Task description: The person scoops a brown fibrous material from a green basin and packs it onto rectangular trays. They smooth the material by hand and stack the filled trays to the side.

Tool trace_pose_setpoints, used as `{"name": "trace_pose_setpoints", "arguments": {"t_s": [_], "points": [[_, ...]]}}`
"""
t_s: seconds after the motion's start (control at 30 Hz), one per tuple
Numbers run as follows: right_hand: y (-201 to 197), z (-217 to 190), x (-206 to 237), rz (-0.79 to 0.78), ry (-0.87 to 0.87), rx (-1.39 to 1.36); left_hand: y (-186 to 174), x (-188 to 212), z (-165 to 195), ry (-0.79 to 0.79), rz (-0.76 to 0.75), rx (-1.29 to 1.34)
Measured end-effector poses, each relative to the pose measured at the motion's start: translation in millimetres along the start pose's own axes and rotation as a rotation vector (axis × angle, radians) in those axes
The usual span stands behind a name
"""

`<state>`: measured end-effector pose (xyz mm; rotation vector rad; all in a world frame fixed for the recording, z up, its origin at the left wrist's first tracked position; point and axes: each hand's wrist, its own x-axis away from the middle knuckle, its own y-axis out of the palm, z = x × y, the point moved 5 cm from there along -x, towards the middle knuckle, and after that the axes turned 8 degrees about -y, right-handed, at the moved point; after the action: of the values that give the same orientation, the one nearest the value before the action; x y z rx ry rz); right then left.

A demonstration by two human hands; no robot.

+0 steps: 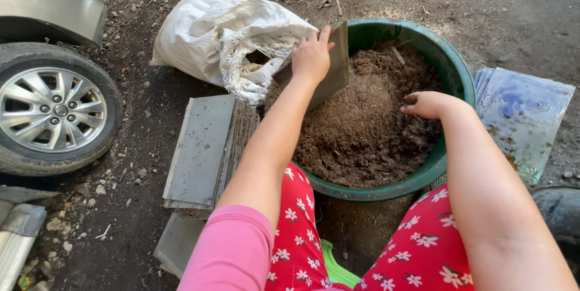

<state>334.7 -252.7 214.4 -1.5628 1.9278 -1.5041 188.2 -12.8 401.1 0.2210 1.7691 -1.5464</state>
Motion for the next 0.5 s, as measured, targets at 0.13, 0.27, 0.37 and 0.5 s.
{"name": "trace_pose_setpoints", "arguments": {"t_s": [0.13,0.27,0.37,0.5], "points": [[6.8,-5.9,3.9,-0.014,-0.028,-0.008,0.6,5.6,-30.6,-0.295,-0.354,0.163],[7.1,-14.8,-4.1,-0.023,-0.045,0.031,-49.4,18.8,-95.7,-0.421,-0.199,0.248],[11.0,-29.2,-10.5,-0.068,-0.013,0.038,-131.2,41.4,-202.6,-0.622,0.02,0.255],[32.7,-51.1,-11.0,-0.095,0.037,0.113,-282.5,147.3,-352.4,-0.914,0.298,0.309]]}}
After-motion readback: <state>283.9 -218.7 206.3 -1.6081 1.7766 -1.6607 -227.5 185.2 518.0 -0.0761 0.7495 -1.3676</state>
